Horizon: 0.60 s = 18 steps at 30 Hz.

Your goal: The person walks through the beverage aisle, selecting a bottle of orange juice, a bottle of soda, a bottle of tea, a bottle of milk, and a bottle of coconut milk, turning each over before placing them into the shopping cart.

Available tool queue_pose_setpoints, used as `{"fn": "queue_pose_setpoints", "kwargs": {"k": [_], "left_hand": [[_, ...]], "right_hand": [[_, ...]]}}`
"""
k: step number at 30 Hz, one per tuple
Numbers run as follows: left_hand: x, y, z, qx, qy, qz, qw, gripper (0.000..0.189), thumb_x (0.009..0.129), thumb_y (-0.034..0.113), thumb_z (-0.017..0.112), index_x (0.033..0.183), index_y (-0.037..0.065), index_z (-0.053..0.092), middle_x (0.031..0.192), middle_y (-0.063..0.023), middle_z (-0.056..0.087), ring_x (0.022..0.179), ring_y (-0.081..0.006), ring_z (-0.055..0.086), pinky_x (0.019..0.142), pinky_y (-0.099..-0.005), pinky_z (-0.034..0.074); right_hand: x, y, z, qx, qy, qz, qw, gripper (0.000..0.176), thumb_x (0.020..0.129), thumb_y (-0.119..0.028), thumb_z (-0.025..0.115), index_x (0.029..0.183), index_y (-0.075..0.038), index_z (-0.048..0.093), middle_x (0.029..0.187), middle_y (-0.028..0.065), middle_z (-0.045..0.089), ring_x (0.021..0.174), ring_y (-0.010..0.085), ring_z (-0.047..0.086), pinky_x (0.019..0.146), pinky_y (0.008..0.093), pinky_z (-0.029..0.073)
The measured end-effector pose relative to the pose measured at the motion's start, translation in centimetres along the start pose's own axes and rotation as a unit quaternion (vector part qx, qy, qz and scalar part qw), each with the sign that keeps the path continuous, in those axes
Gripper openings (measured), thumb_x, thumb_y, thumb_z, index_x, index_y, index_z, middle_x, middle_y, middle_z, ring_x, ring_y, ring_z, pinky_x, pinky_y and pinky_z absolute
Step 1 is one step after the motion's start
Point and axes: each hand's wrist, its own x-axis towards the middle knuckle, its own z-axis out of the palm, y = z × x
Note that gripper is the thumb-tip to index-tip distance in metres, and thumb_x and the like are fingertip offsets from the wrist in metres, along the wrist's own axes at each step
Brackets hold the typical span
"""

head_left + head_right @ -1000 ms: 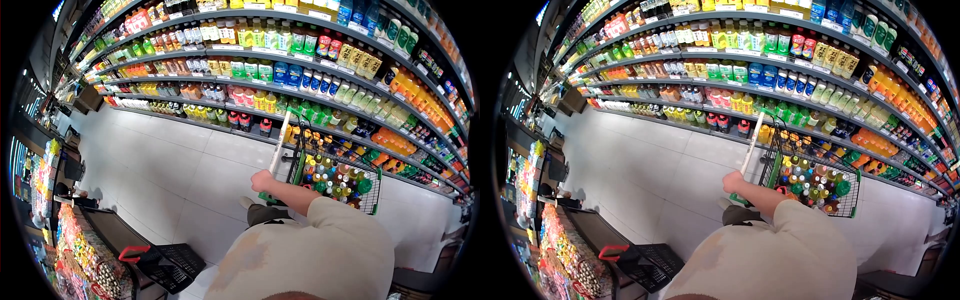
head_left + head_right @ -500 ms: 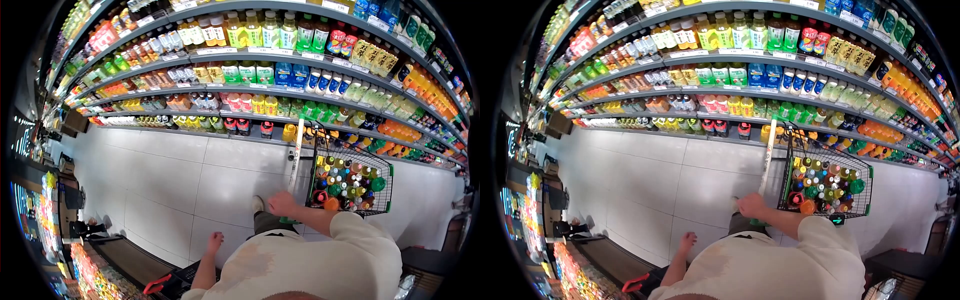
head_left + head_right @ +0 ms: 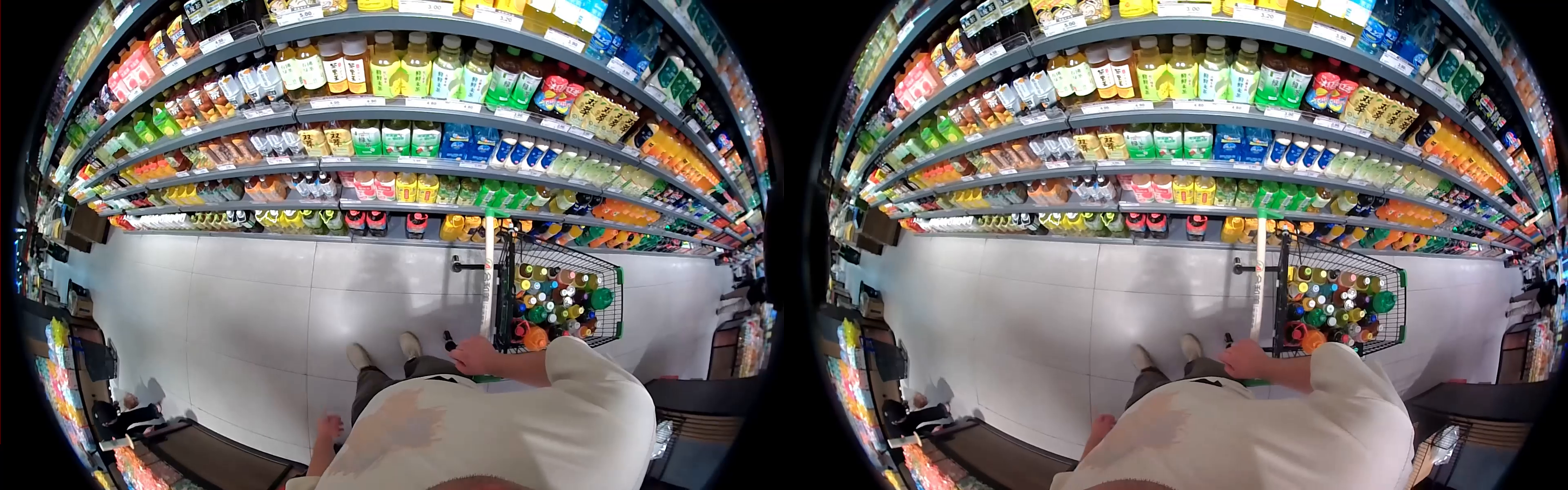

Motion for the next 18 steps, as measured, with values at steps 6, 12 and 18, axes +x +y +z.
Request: {"fn": "queue_pose_setpoints", "kwargs": {"k": [6, 12, 18], "left_hand": [[2.8, -2.4, -5.2, 0.301, -0.086, 0.059, 0.948, 0.027, 0.092, 0.028, 0.057, 0.108, 0.008, 0.062, 0.088, -0.0110, 0.068, 0.068, -0.0232, 0.066, 0.053, -0.0380, 0.052], [13.0, 4.4, -12.4, 0.385, -0.125, 0.160, 0.901, 0.027, 0.092, 0.027, 0.056, 0.109, 0.007, 0.061, 0.090, -0.0120, 0.068, 0.068, -0.0235, 0.066, 0.052, -0.0379, 0.052], [23.7, 17.7, -17.3, 0.171, -0.137, 0.139, 0.966, 0.028, 0.092, 0.026, 0.056, 0.111, 0.006, 0.060, 0.093, -0.0125, 0.069, 0.068, -0.0227, 0.066, 0.052, -0.0367, 0.051]], "right_hand": [[0.4, -1.1, -0.2, -0.035, -0.043, 0.029, 0.998, 0.014, 0.078, -0.025, 0.062, 0.076, -0.013, 0.056, 0.073, 0.0025, 0.061, 0.080, 0.0265, 0.062, 0.073, 0.0453, 0.046], [1.6, -3.8, -0.6, -0.105, -0.037, 0.178, 0.978, 0.046, 0.075, -0.026, 0.067, 0.118, -0.013, 0.059, 0.120, 0.0081, 0.056, 0.130, 0.0294, 0.044, 0.120, 0.0502, 0.018], [4.2, -5.0, 0.2, -0.159, -0.059, 0.337, 0.926, 0.040, 0.075, -0.025, 0.065, 0.111, -0.008, 0.063, 0.115, 0.0124, 0.058, 0.128, 0.0317, 0.043, 0.121, 0.0503, 0.015]]}}
